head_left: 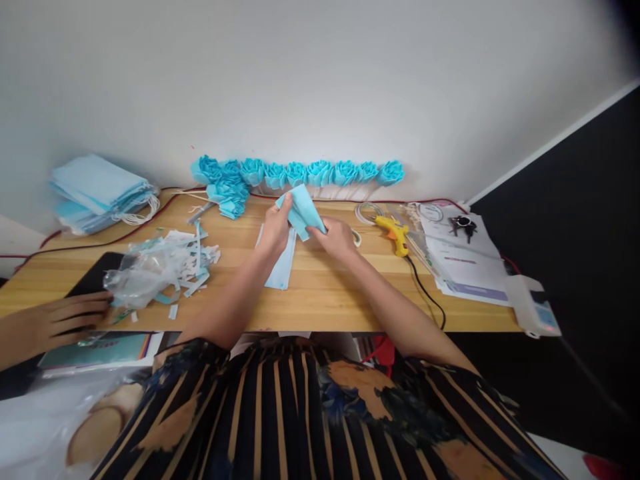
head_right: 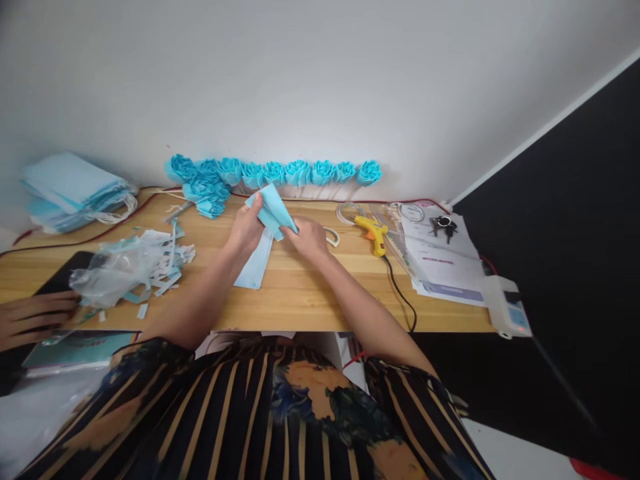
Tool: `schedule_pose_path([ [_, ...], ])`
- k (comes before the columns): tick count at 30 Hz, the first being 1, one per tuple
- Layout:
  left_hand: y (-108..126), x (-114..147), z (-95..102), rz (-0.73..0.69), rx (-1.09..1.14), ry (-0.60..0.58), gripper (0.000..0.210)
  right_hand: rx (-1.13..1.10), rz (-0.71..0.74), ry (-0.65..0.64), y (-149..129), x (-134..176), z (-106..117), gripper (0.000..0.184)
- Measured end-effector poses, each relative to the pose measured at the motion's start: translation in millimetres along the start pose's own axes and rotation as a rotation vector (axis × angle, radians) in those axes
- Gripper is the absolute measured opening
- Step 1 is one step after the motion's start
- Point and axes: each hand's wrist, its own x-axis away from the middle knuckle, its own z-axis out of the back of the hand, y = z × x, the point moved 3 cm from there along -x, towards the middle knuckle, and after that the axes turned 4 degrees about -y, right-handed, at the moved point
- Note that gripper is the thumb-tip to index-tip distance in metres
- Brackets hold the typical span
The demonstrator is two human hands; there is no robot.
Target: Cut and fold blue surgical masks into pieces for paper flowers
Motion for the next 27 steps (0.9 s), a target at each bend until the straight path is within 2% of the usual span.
schedule_pose_path([
  [5, -2.3, 3.0, 2.7, 0.017, -0.054, 0.107, 0.045, -0.035, 0.073, -0.04, -10.7, 6.2, -21.1, 0.024],
  [8, 0.1, 6.9, 0.5, 0.014, -0.15, 0.137, 0.044, -0.108, 0.057, -0.107, -12.2, 9.8, -23.9, 0.027],
  [11, 5.0, 9.8, -4.2, -0.027, -0.267, 0.108, 0.042, -0.296, 0.08, -0.172, -6.9, 9.1, -6.9, 0.031],
  [14, 5.1, 10.7, -9.8, -0.041, -0.39, 0.003, 0.043, -0.556, 0.075, -0.055, 1.4, 3.9, 24.2, 0.045],
  [17, 0.8, 12.0, -14.3, -0.045, -0.467, -0.115, 0.04, -0.462, 0.13, 0.005, -0.9, -1.6, 43.8, 0.041],
  [21, -3.3, 14.0, -18.3, -0.098, -0.607, -0.252, 0.023, -0.312, 0.246, -0.007, -16.3, -4.7, 45.2, 0.031],
  [25, -5.1, 12.6, -15.8, -0.119, -0.644, -0.276, 0.022, -0.191, 0.383, 0.129, -30.4, 1.5, 42.7, 0.029],
  [27, -5.2, 11.3, -12.7, -0.118, -0.627, -0.24, 0.025, -0.102, 0.482, 0.128, -37.3, 11.1, 38.0, 0.035],
])
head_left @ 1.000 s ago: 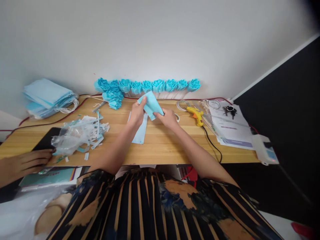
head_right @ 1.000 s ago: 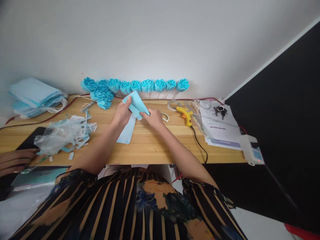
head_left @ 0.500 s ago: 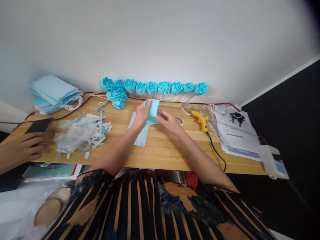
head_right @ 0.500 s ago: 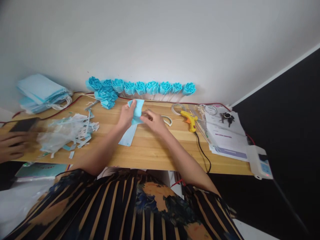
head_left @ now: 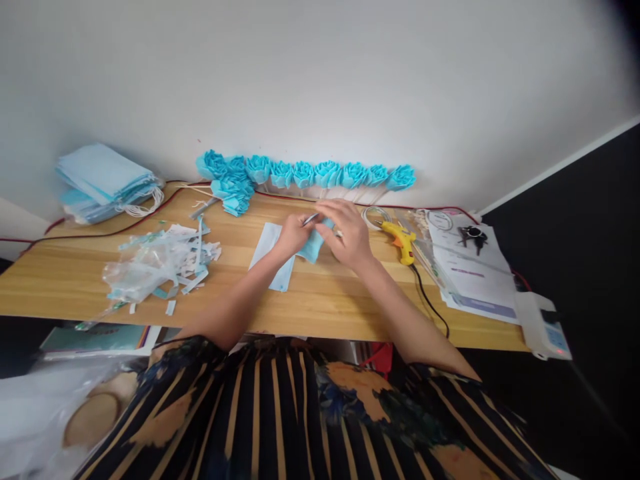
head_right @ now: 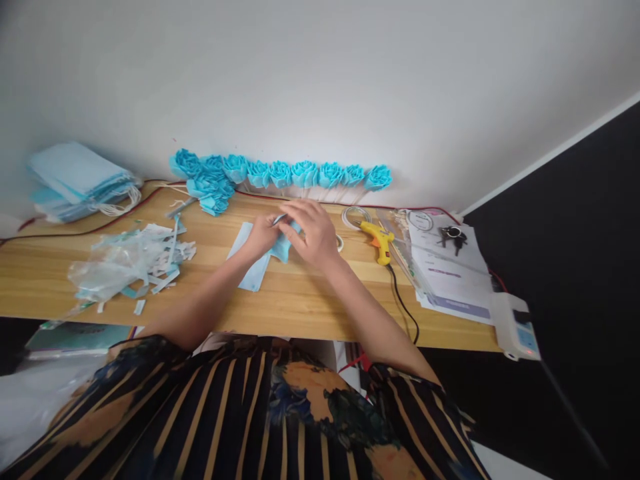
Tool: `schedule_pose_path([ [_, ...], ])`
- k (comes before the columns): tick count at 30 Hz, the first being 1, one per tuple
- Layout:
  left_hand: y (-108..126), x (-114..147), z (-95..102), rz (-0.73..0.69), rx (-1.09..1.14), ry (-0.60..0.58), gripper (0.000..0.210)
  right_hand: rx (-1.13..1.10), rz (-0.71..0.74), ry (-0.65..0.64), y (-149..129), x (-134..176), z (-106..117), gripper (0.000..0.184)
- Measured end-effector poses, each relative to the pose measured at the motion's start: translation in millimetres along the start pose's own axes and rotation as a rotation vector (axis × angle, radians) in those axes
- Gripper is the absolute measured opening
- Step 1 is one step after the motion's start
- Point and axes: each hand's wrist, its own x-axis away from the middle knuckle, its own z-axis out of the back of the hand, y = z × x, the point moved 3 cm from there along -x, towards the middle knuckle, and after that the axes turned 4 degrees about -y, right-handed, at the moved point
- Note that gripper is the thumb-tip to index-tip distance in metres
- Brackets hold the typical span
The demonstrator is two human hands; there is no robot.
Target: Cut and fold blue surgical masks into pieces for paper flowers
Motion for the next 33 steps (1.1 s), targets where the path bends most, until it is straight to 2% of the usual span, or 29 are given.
schedule_pose_path([
  [3, -1.5, 0.0, 2.4, 0.031, 0.005, 0.036, 0.028, -0.019, 0.123, -0.152, -17.0, 17.4, -7.6, 0.042],
  [5, 0.3, 0.3, 2.3, 0.031, -0.017, 0.033, 0.033, -0.13, 0.152, -0.234, -25.6, 29.4, -6.4, 0.031],
  [7, 3.4, 1.0, 1.4, 0.022, -0.038, 0.03, 0.038, -0.25, 0.083, -0.157, -25.2, 34.0, 3.6, 0.039],
  [8, 5.0, 1.4, 1.0, 0.025, -0.042, 0.031, 0.04, -0.278, -0.007, -0.064, -20.1, 32.8, 10.2, 0.042],
  [10, 7.4, 2.3, -0.1, 0.032, -0.038, 0.016, 0.04, -0.264, -0.184, 0.123, -4.8, 25.7, 21.6, 0.036],
  [11, 8.1, 2.6, -0.6, 0.033, -0.036, 0.003, 0.04, -0.249, -0.235, 0.144, 3.1, 20.0, 23.6, 0.031],
  [12, 8.6, 2.7, -0.9, 0.029, -0.038, -0.007, 0.04, -0.238, -0.245, 0.146, 9.9, 13.6, 23.7, 0.029],
  [15, 8.0, 2.0, -1.6, -0.011, -0.053, -0.041, 0.037, -0.223, -0.226, 0.011, 23.7, -3.2, 12.8, 0.031],
  [17, 5.8, 1.3, -2.6, -0.019, -0.07, -0.06, 0.032, -0.211, -0.205, -0.037, 26.1, -9.1, 4.1, 0.025],
  [20, 1.8, 1.0, -4.1, 0.006, -0.126, -0.056, 0.033, -0.21, -0.216, -0.029, 24.7, -12.8, -3.7, 0.011],
  [27, 1.3, 1.8, -5.1, -0.009, -0.171, -0.102, 0.043, -0.258, -0.291, -0.026, 23.6, -16.5, -0.7, 0.012],
  [33, 7.6, 3.1, -4.8, -0.102, -0.153, -0.114, 0.033, -0.151, -0.228, -0.018, 20.6, -16.3, 7.3, 0.012],
])
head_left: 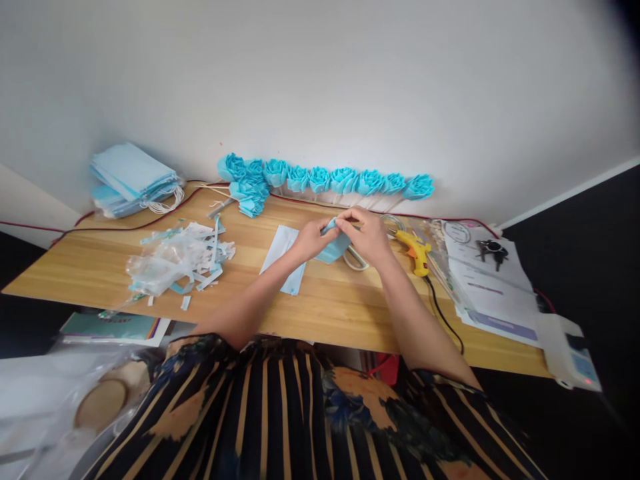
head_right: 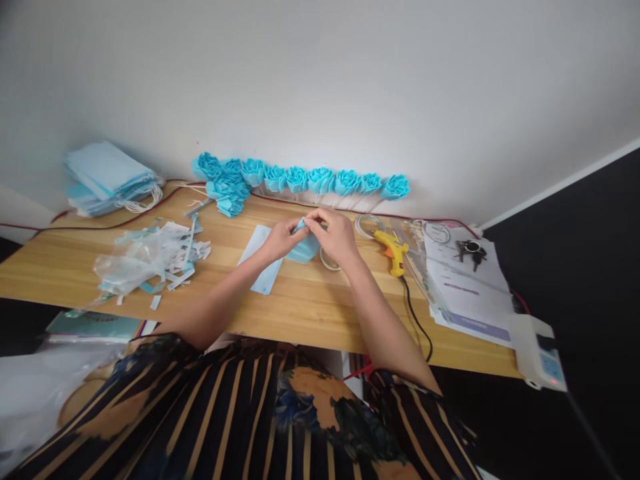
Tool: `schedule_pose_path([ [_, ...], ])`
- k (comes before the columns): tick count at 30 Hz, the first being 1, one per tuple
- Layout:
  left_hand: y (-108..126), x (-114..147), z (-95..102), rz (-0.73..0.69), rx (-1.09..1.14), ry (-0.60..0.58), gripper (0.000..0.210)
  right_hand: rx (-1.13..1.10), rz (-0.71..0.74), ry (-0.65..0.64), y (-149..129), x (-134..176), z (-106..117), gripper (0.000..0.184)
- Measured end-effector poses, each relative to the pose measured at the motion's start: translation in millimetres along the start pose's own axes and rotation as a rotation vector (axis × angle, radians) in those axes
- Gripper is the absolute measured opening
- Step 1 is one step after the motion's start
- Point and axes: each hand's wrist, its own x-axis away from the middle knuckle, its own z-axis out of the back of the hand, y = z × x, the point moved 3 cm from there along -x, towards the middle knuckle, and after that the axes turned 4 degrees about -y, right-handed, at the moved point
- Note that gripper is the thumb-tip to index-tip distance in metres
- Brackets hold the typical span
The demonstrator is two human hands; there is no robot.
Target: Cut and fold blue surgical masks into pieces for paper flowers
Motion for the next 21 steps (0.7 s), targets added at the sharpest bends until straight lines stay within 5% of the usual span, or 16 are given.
schedule_pose_path([
  [4, -2.0, -0.5, 3.5, 0.087, 0.171, 0.078, 0.032, -0.086, -0.018, 0.018, 4.0, 1.1, -1.9, 0.016],
  [9, -10.2, -1.9, 10.4, 0.205, 0.699, 0.271, 0.04, -0.42, -0.138, 0.05, 31.5, 4.0, -16.0, 0.071],
  [12, -14.3, -3.4, 13.5, 0.169, 0.78, 0.324, 0.041, -0.551, -0.216, -0.034, 43.6, 8.3, -30.0, 0.088],
  [16, -18.7, -4.1, 15.1, 0.153, 0.748, 0.355, 0.042, -0.571, -0.249, -0.089, 42.5, 16.0, -42.1, 0.071],
  [21, -18.7, -4.8, 17.0, 0.127, 0.747, 0.387, 0.048, -0.311, -0.381, -0.036, 40.7, 24.4, -48.0, 0.034],
])
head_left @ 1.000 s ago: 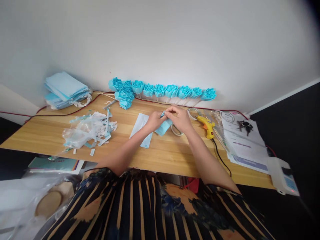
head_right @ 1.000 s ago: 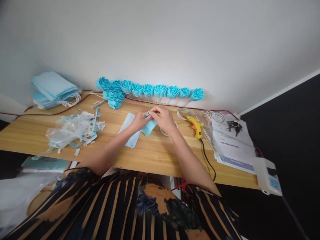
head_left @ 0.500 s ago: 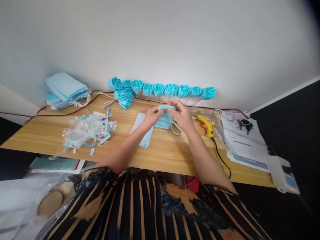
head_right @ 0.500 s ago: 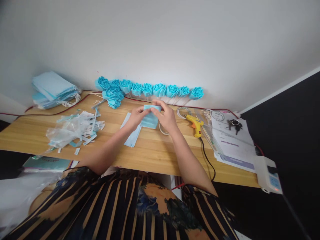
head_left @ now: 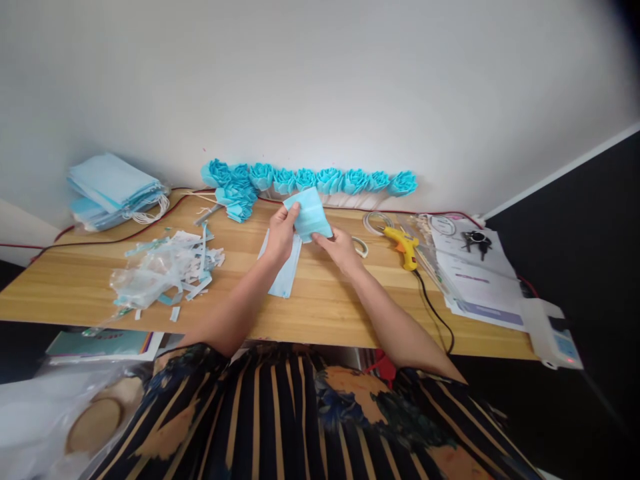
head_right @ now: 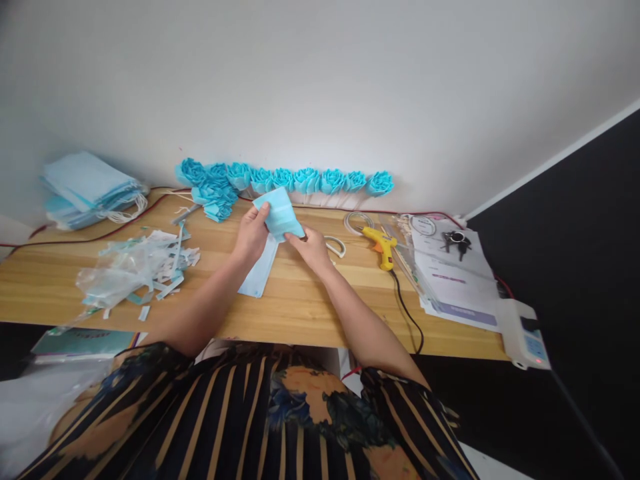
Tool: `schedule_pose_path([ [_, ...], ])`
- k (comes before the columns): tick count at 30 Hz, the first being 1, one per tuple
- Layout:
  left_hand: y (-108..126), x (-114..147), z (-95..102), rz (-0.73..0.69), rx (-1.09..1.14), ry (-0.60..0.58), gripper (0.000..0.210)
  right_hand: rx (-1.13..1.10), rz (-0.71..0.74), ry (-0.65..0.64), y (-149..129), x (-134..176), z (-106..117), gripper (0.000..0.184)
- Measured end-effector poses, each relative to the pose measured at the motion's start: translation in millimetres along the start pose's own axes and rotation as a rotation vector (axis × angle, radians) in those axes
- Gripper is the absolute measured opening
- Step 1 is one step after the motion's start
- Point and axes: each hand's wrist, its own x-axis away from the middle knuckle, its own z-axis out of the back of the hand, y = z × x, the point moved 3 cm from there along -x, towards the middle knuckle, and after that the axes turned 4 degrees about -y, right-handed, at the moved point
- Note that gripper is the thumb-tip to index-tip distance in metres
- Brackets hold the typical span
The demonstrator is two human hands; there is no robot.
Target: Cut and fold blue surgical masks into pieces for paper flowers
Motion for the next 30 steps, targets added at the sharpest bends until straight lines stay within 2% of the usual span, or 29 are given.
schedule_pose_path([
  [3, 0.5, -0.9, 1.9, -0.015, 0.019, 0.045, 0.047, 0.175, 0.035, 0.079, -0.5, 2.8, -3.9, 0.028],
  [5, -0.1, -1.5, 3.6, -0.026, 0.033, 0.075, 0.044, 0.289, 0.101, 0.087, -2.7, 4.8, -10.1, 0.025],
  [10, -3.7, -0.7, 8.1, -0.051, -0.029, 0.167, 0.039, 0.409, 0.203, 0.005, -7.2, 10.9, -30.7, 0.025],
  [14, -1.2, 0.0, 10.2, -0.075, -0.2, 0.181, 0.037, 0.327, 0.198, -0.094, -6.8, 11.5, -32.8, 0.024],
  [16, 4.0, -0.2, 10.5, -0.137, -0.325, 0.179, 0.034, 0.177, 0.19, -0.181, -6.0, 8.9, -26.9, 0.025],
  [18, 8.7, 0.0, 9.3, -0.197, -0.441, 0.17, 0.032, -0.032, 0.16, -0.227, -5.3, 4.7, -16.9, 0.04],
  [20, 10.2, 1.3, 5.6, -0.23, -0.535, 0.136, 0.03, -0.209, 0.111, -0.181, -4.6, -0.1, -4.9, 0.053],
  [23, 6.5, 5.9, -3.4, -0.234, -0.655, 0.031, 0.026, -0.314, 0.075, -0.071, -4.6, -4.7, 8.3, 0.059],
  [26, 0.2, 11.7, -11.4, -0.222, -0.737, -0.086, 0.025, -0.293, 0.087, -0.006, -4.2, -5.7, 12.6, 0.049],
  [30, -6.3, 13.5, -13.1, -0.215, -0.757, -0.163, 0.027, -0.18, 0.157, 0.128, -3.0, -4.1, 16.3, 0.035],
])
